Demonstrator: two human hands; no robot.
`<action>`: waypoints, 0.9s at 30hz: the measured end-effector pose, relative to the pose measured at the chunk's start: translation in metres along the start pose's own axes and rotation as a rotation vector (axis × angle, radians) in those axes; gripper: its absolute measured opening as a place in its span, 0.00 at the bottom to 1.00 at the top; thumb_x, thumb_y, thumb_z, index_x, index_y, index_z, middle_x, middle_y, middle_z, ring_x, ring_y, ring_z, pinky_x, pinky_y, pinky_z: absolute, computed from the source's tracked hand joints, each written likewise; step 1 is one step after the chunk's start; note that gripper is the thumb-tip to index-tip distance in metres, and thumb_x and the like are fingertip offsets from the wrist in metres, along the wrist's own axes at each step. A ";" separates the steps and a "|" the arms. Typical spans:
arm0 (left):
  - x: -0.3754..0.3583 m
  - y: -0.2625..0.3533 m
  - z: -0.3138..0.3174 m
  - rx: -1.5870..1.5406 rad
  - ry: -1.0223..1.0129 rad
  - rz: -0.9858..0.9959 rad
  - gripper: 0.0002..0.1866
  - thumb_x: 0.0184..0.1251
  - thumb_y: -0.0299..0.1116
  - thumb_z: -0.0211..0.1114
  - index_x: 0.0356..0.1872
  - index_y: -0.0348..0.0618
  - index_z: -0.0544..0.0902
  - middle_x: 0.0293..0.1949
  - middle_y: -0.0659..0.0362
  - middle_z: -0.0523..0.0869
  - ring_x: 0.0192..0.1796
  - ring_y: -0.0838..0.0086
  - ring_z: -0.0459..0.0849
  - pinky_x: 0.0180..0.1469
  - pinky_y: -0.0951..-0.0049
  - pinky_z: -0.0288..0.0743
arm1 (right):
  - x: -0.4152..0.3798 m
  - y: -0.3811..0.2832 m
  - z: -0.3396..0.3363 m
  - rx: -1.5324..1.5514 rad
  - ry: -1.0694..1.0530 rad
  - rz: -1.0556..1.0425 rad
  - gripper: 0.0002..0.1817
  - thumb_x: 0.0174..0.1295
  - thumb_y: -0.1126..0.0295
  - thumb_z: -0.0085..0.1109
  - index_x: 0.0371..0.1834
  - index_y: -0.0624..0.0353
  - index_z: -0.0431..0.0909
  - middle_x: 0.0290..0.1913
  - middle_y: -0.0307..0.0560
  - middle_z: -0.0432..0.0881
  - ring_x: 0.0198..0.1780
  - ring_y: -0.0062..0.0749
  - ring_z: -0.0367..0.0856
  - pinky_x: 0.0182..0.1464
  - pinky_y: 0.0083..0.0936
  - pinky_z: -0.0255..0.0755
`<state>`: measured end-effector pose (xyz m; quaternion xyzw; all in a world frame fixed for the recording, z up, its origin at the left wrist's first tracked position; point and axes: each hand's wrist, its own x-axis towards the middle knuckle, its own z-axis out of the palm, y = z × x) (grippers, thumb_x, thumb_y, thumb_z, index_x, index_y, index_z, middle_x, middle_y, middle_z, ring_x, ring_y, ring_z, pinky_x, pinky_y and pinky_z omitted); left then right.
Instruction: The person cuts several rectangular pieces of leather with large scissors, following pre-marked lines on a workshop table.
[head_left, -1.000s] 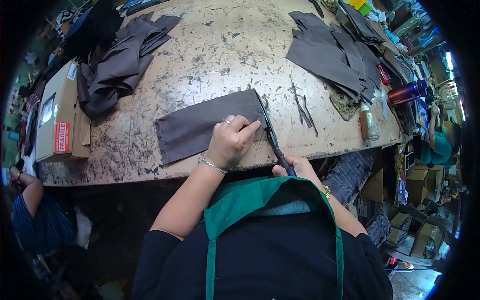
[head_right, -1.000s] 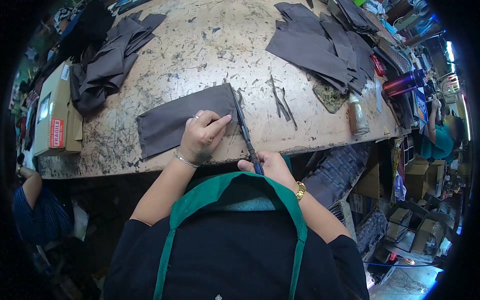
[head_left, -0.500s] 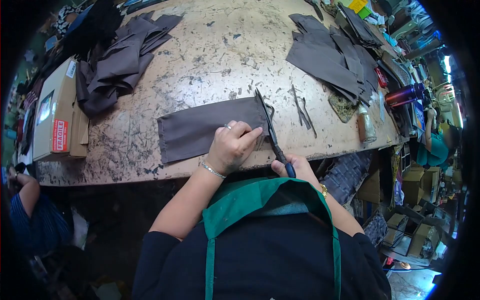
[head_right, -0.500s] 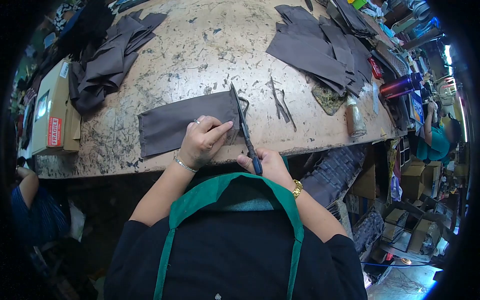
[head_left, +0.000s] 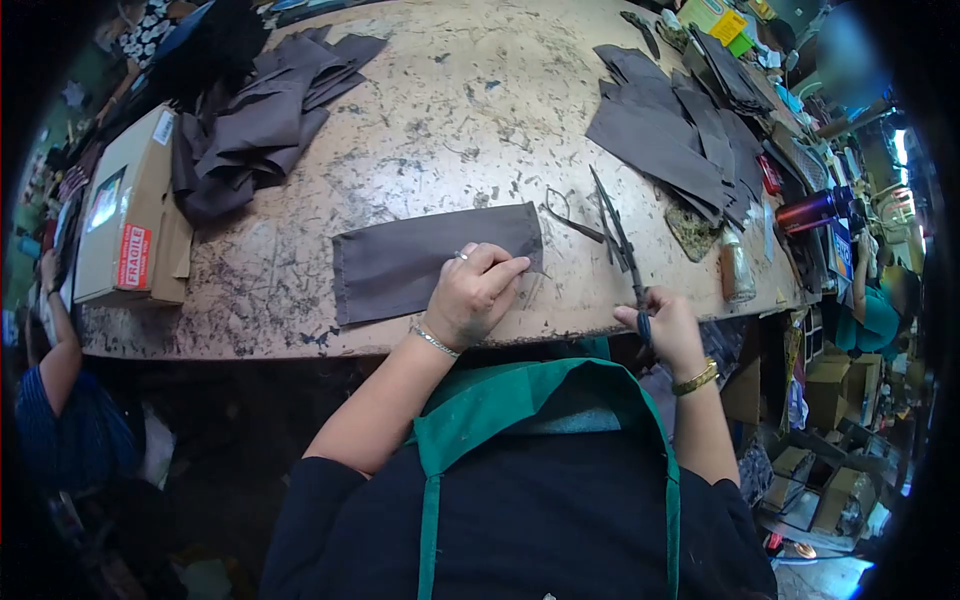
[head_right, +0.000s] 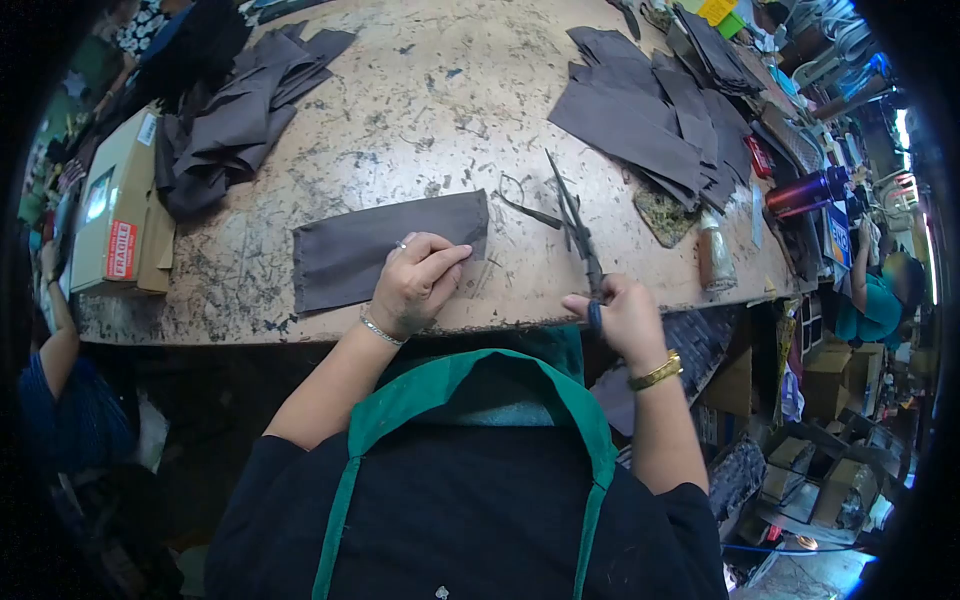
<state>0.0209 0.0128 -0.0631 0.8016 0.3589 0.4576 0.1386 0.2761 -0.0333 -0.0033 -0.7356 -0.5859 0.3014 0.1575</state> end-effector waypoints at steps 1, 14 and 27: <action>0.002 -0.001 -0.003 -0.040 0.025 0.010 0.11 0.46 0.21 0.63 0.34 0.40 0.81 0.30 0.58 0.80 0.31 0.67 0.78 0.31 0.70 0.72 | 0.007 0.004 -0.006 -0.259 0.061 -0.089 0.25 0.41 0.54 0.71 0.21 0.67 0.72 0.17 0.53 0.74 0.20 0.42 0.74 0.24 0.34 0.66; 0.026 0.072 -0.064 0.287 -0.063 0.161 0.14 0.49 0.29 0.63 0.40 0.43 0.79 0.31 0.63 0.81 0.31 0.75 0.79 0.31 0.76 0.66 | 0.008 -0.092 0.019 0.468 -0.403 -0.549 0.17 0.47 0.79 0.59 0.44 0.61 0.74 0.34 0.48 0.81 0.37 0.27 0.79 0.43 0.20 0.71; 0.070 -0.134 -0.225 0.767 0.241 -0.260 0.12 0.57 0.34 0.61 0.39 0.40 0.81 0.40 0.51 0.81 0.44 0.58 0.79 0.49 0.64 0.71 | 0.228 0.070 -0.135 -0.130 0.544 -0.326 0.15 0.56 0.68 0.56 0.45 0.64 0.74 0.37 0.50 0.79 0.36 0.40 0.77 0.43 0.29 0.68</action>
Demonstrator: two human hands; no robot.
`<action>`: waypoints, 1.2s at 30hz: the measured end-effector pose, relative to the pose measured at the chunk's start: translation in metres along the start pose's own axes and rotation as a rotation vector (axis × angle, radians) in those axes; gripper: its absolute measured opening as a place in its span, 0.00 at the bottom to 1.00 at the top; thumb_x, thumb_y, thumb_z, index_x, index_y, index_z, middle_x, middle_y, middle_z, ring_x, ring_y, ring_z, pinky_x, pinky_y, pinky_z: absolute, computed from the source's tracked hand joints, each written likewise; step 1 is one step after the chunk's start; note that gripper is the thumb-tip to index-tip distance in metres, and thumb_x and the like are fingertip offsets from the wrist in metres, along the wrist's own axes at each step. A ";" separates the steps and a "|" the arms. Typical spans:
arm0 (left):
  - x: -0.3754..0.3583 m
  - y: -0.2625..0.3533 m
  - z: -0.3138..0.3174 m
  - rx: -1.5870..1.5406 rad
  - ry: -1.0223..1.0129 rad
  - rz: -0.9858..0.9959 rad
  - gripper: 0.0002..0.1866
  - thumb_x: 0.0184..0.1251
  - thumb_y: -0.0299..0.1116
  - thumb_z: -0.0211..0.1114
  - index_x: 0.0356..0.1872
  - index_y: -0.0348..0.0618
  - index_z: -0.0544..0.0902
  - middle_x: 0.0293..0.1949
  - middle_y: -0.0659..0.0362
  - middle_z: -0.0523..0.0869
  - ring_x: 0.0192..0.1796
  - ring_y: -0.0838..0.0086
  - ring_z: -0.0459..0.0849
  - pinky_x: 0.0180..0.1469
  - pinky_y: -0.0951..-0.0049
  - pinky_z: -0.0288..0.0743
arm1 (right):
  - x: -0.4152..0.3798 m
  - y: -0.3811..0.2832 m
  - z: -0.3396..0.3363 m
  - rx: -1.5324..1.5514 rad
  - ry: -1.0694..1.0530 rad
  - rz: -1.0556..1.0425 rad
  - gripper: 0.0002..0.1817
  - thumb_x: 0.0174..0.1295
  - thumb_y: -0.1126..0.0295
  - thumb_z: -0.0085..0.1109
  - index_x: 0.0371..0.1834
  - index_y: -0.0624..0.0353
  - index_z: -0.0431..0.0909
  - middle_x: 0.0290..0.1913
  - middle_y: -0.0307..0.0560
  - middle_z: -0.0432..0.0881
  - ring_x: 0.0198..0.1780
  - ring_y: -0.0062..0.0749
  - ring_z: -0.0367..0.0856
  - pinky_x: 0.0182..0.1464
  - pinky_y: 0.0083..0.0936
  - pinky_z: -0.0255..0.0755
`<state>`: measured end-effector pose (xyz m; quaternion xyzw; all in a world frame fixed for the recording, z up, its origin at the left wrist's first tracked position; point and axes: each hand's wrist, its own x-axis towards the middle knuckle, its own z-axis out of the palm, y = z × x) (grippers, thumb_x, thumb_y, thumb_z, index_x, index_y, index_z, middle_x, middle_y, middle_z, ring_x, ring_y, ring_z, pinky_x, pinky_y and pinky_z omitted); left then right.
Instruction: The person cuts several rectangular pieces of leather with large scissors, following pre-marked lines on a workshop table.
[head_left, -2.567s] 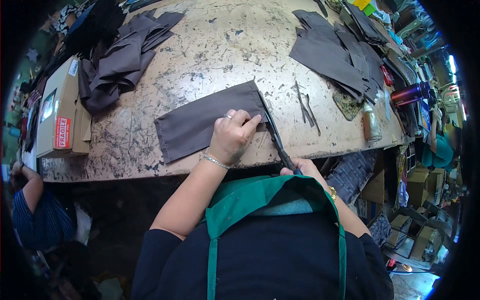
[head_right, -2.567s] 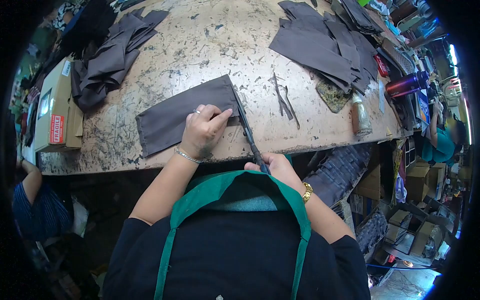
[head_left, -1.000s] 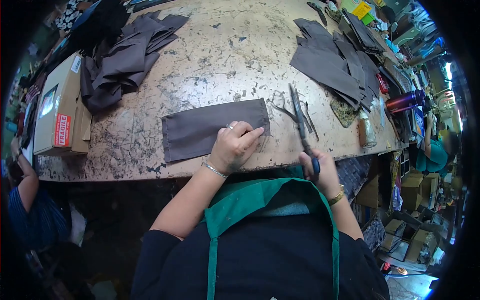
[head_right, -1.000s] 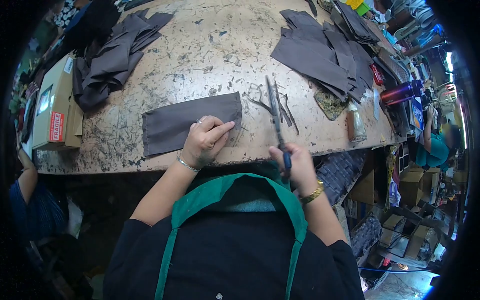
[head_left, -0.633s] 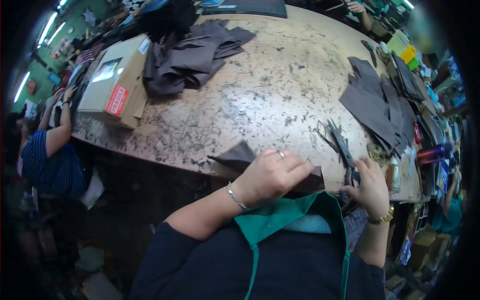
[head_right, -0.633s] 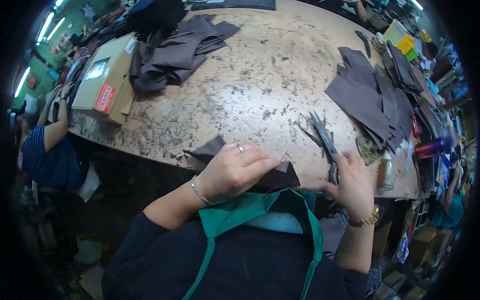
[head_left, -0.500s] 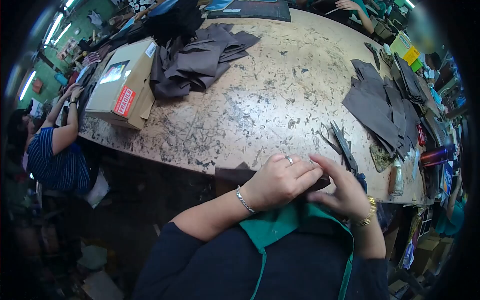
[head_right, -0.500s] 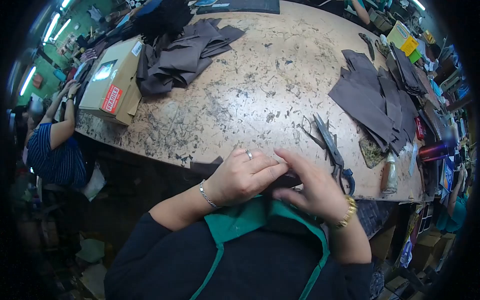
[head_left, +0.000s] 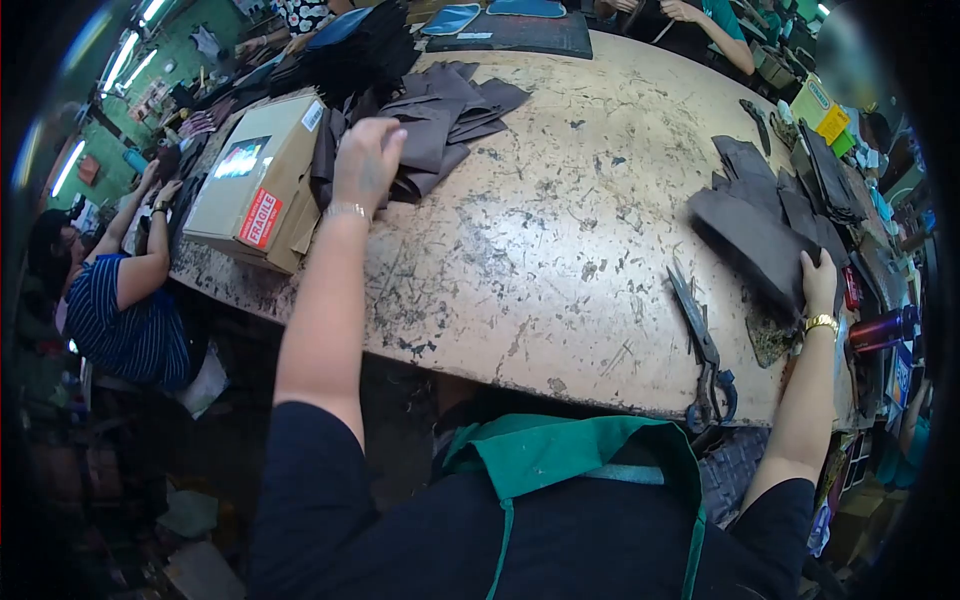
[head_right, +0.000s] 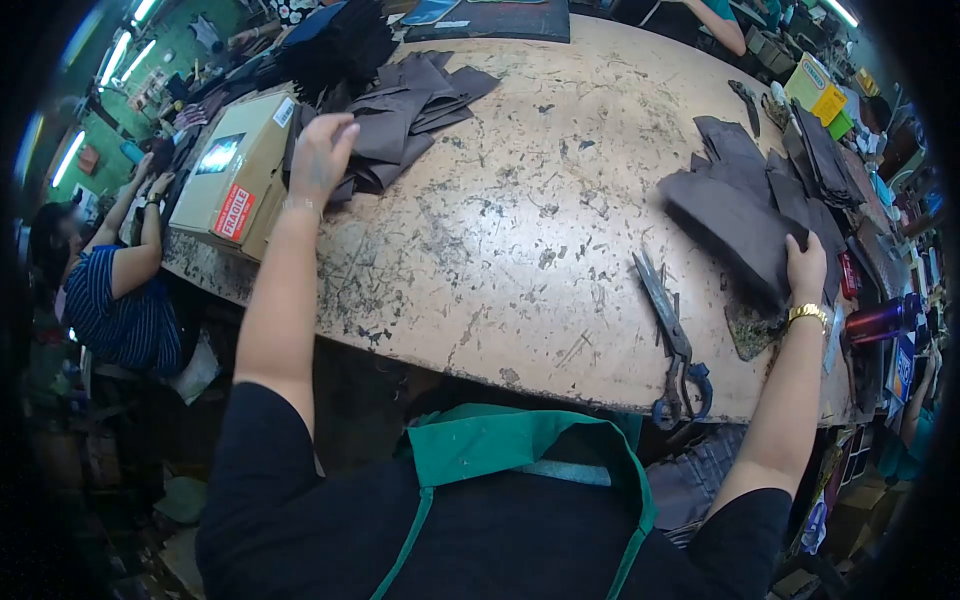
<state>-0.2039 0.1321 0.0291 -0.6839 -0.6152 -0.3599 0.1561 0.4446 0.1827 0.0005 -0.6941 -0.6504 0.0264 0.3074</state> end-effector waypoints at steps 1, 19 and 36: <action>0.014 -0.014 0.009 0.000 0.004 -0.001 0.12 0.57 0.34 0.61 0.39 0.40 0.81 0.40 0.51 0.81 0.44 0.58 0.79 0.49 0.64 0.71 | -0.012 -0.009 0.002 -0.260 0.145 -0.007 0.18 0.56 0.66 0.57 0.48 0.62 0.72 0.40 0.52 0.78 0.40 0.45 0.75 0.46 0.33 0.67; 0.010 0.036 -0.032 -0.024 -0.088 0.151 0.05 0.54 0.23 0.60 0.31 0.36 0.76 0.35 0.51 0.78 0.38 0.59 0.79 0.41 0.67 0.73 | -0.209 -0.143 0.053 -0.085 -0.170 -0.173 0.26 0.49 0.62 0.62 0.50 0.60 0.69 0.53 0.55 0.68 0.56 0.49 0.65 0.58 0.42 0.56; -0.163 0.227 0.003 -0.764 -0.341 0.127 0.16 0.51 0.29 0.66 0.42 0.36 0.78 0.44 0.50 0.79 0.47 0.59 0.79 0.49 0.67 0.73 | -0.187 -0.248 0.121 1.256 -0.822 0.522 0.22 0.57 0.73 0.55 0.55 0.66 0.65 0.38 0.46 0.78 0.36 0.24 0.78 0.36 0.19 0.73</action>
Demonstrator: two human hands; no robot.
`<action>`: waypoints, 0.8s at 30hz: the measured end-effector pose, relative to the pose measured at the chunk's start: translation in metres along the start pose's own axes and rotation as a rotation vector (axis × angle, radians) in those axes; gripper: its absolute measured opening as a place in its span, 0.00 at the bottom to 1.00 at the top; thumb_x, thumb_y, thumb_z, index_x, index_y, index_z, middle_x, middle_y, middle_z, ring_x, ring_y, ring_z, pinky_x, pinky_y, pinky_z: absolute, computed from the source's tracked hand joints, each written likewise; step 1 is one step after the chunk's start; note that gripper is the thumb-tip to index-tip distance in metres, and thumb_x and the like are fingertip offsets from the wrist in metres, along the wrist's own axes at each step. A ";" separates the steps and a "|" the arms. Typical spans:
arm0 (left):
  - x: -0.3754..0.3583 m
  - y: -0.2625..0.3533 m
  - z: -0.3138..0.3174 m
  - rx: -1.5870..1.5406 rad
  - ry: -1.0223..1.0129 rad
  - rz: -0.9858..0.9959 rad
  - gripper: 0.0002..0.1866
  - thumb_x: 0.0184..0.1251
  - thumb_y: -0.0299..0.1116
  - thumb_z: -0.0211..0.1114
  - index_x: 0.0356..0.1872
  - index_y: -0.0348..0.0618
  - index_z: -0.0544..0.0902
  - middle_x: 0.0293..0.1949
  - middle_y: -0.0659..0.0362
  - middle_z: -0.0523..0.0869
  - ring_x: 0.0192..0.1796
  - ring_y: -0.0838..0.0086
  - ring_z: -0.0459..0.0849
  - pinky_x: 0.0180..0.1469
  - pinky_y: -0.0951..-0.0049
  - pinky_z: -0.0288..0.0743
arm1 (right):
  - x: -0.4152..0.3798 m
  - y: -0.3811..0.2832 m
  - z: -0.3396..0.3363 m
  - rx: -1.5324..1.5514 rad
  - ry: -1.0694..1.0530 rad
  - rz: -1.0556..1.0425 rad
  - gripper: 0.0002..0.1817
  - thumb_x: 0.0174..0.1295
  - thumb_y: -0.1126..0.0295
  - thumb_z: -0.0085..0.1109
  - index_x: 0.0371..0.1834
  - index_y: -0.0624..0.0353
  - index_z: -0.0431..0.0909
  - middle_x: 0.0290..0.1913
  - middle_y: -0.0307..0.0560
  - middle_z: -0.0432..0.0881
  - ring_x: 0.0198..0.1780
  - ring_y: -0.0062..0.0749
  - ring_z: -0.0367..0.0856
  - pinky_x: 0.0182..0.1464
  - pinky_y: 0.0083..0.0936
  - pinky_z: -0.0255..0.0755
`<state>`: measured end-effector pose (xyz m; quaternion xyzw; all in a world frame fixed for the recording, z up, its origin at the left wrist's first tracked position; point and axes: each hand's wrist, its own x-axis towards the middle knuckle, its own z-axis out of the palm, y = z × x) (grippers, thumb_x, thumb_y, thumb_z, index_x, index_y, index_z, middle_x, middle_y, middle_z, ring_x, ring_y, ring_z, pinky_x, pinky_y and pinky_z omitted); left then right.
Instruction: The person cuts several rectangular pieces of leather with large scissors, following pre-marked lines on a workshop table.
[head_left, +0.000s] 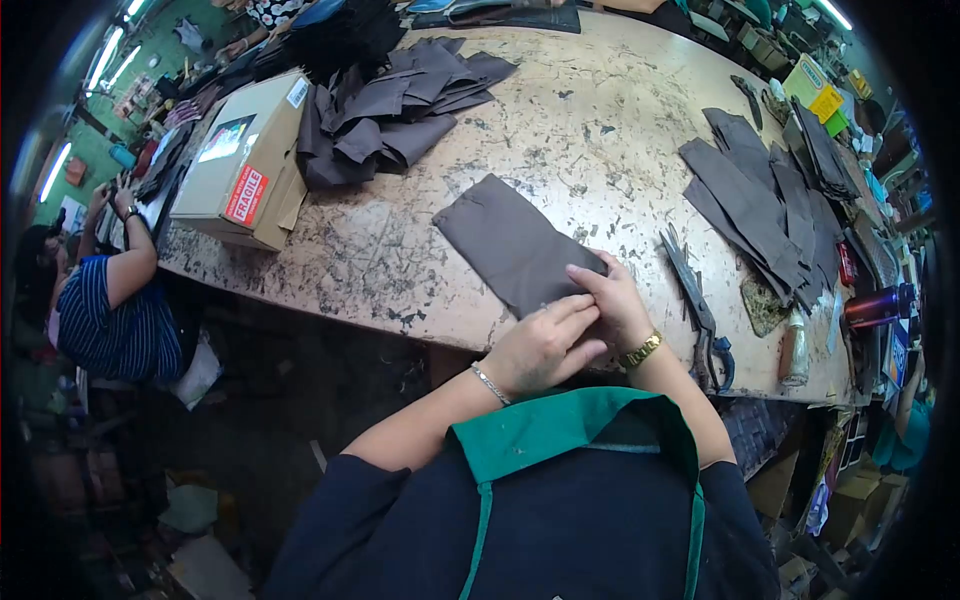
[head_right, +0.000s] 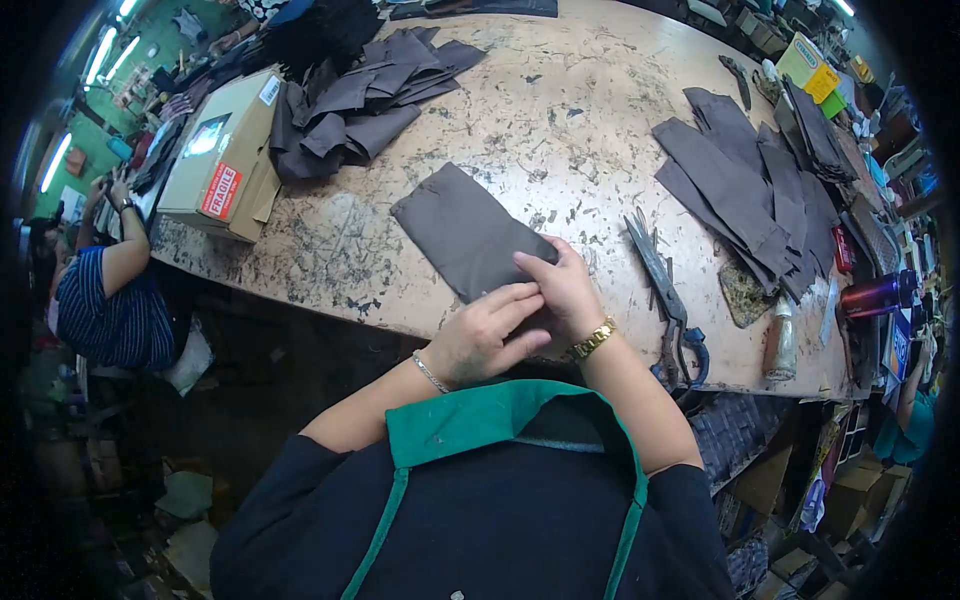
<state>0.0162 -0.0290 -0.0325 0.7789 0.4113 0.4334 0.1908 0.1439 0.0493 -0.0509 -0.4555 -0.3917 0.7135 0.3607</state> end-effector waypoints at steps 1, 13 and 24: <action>-0.001 -0.001 -0.001 -0.042 -0.011 0.035 0.15 0.51 0.29 0.66 0.41 0.36 0.79 0.45 0.49 0.79 0.48 0.59 0.78 0.49 0.67 0.73 | -0.002 -0.003 -0.004 -0.067 -0.024 0.007 0.20 0.55 0.78 0.53 0.53 0.66 0.67 0.38 0.46 0.79 0.36 0.25 0.78 0.38 0.20 0.74; 0.035 -0.113 -0.067 0.527 0.053 -0.604 0.25 0.47 0.38 0.68 0.46 0.36 0.75 0.47 0.44 0.77 0.51 0.55 0.76 0.53 0.66 0.70 | -0.004 -0.021 -0.041 -0.264 -0.046 0.001 0.19 0.51 0.82 0.55 0.49 0.71 0.70 0.38 0.48 0.79 0.38 0.27 0.79 0.39 0.20 0.74; -0.009 -0.120 -0.099 0.465 0.420 -0.620 0.12 0.53 0.30 0.63 0.37 0.35 0.79 0.37 0.47 0.81 0.33 0.57 0.80 0.40 0.64 0.74 | 0.005 -0.023 -0.057 -0.758 0.138 -0.273 0.18 0.48 0.76 0.61 0.45 0.65 0.74 0.36 0.54 0.81 0.38 0.36 0.80 0.43 0.26 0.72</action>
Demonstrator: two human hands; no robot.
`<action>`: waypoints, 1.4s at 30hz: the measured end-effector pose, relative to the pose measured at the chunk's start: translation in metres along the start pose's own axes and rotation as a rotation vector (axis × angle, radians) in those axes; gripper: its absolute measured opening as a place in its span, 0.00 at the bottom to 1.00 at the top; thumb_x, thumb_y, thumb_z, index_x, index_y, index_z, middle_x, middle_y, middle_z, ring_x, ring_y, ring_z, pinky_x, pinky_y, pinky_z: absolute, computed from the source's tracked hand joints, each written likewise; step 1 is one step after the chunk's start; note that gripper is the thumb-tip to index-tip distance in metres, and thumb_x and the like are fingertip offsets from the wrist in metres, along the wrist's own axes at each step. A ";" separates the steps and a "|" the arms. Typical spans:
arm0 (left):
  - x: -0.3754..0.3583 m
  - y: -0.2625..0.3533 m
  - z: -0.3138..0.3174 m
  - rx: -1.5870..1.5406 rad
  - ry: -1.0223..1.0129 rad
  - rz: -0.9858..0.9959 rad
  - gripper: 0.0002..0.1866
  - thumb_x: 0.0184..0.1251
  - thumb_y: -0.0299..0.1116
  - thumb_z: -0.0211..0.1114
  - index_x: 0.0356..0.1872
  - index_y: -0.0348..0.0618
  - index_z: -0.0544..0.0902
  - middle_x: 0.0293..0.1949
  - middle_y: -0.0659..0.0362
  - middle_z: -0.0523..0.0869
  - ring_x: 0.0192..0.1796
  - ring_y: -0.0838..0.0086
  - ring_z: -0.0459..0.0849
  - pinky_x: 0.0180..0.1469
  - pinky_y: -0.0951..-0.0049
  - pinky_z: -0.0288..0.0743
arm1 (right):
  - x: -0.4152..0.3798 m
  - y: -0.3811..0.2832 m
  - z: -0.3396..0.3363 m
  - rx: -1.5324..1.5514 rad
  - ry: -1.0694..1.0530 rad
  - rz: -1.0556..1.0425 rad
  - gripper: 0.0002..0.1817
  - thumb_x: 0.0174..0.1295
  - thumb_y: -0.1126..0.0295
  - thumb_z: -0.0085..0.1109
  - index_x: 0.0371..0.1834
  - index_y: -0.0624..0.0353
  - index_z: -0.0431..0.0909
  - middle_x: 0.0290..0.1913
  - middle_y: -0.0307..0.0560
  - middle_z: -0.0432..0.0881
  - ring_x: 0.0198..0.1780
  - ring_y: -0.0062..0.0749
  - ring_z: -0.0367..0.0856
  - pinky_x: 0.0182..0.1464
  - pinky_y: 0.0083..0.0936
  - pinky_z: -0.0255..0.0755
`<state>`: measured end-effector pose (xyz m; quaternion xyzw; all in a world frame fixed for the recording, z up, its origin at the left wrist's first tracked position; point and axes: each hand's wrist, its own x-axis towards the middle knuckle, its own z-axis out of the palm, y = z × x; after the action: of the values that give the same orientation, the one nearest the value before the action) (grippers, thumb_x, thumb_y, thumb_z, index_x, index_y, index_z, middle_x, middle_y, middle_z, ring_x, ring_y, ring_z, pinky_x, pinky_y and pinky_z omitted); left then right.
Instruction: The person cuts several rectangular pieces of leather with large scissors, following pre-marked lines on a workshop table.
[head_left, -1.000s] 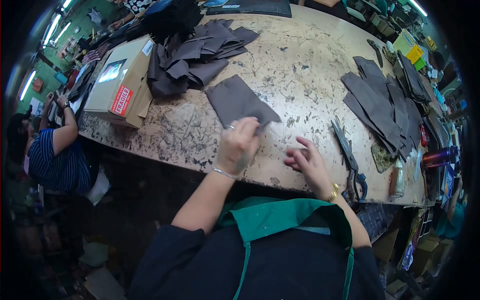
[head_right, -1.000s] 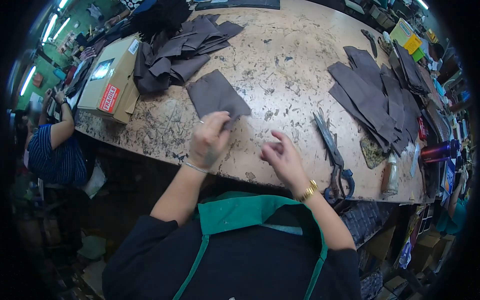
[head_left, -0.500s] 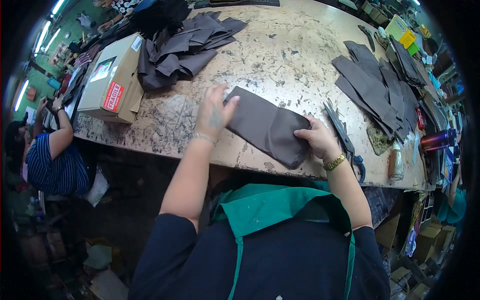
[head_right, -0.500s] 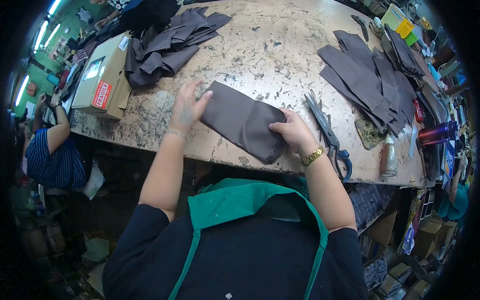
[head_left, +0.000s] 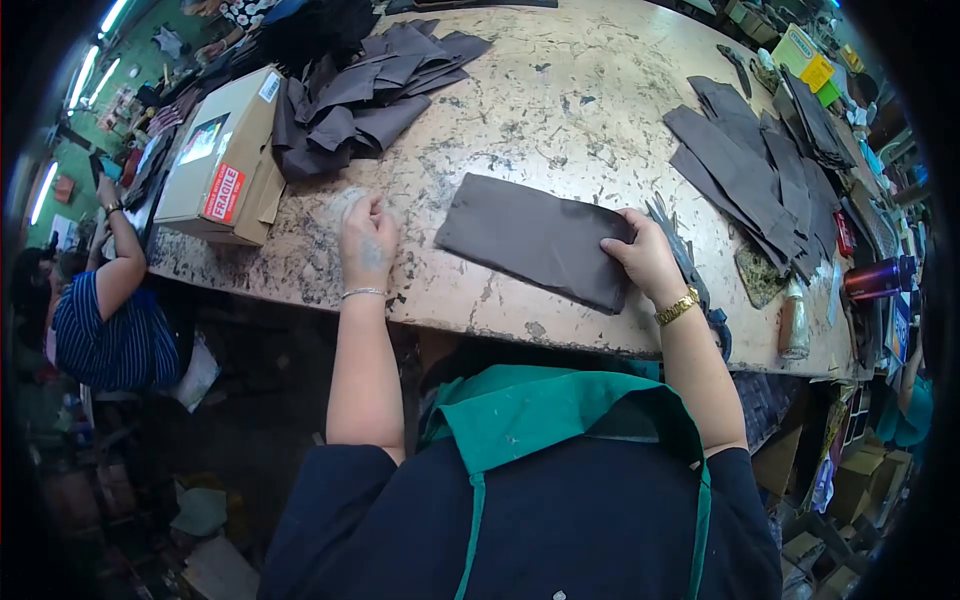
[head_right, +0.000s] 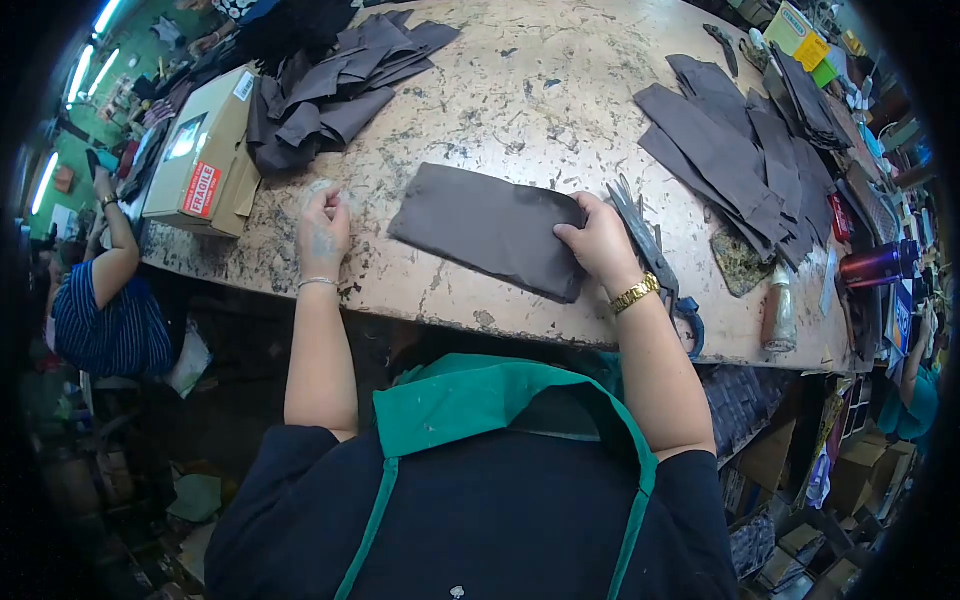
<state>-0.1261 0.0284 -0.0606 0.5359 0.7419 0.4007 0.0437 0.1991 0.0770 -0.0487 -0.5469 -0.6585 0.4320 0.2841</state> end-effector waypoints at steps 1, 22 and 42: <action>-0.002 0.008 -0.009 -0.093 0.017 -0.042 0.11 0.54 0.31 0.62 0.37 0.35 0.80 0.39 0.48 0.80 0.34 0.57 0.80 0.41 0.64 0.73 | -0.001 -0.002 0.000 0.000 -0.003 0.000 0.18 0.48 0.76 0.61 0.45 0.65 0.74 0.36 0.54 0.81 0.38 0.36 0.80 0.43 0.26 0.72; -0.045 0.041 -0.025 0.730 -0.249 0.007 0.38 0.59 0.62 0.48 0.63 0.44 0.63 0.68 0.47 0.51 0.71 0.52 0.44 0.58 0.31 0.45 | 0.015 -0.007 -0.008 -0.239 -0.012 -0.060 0.22 0.46 0.72 0.64 0.47 0.66 0.73 0.43 0.59 0.78 0.47 0.46 0.77 0.50 0.29 0.69; -0.065 0.107 0.065 0.249 -0.674 0.711 0.24 0.61 0.44 0.55 0.59 0.57 0.69 0.66 0.59 0.59 0.69 0.61 0.53 0.60 0.35 0.51 | -0.154 0.026 -0.070 -0.880 0.315 -0.051 0.15 0.44 0.69 0.61 0.34 0.64 0.73 0.37 0.53 0.72 0.43 0.49 0.70 0.43 0.40 0.67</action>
<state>0.0153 0.0212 -0.0596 0.8562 0.5001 0.1038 0.0774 0.3077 -0.0530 -0.0244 -0.6579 -0.7413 0.0160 0.1321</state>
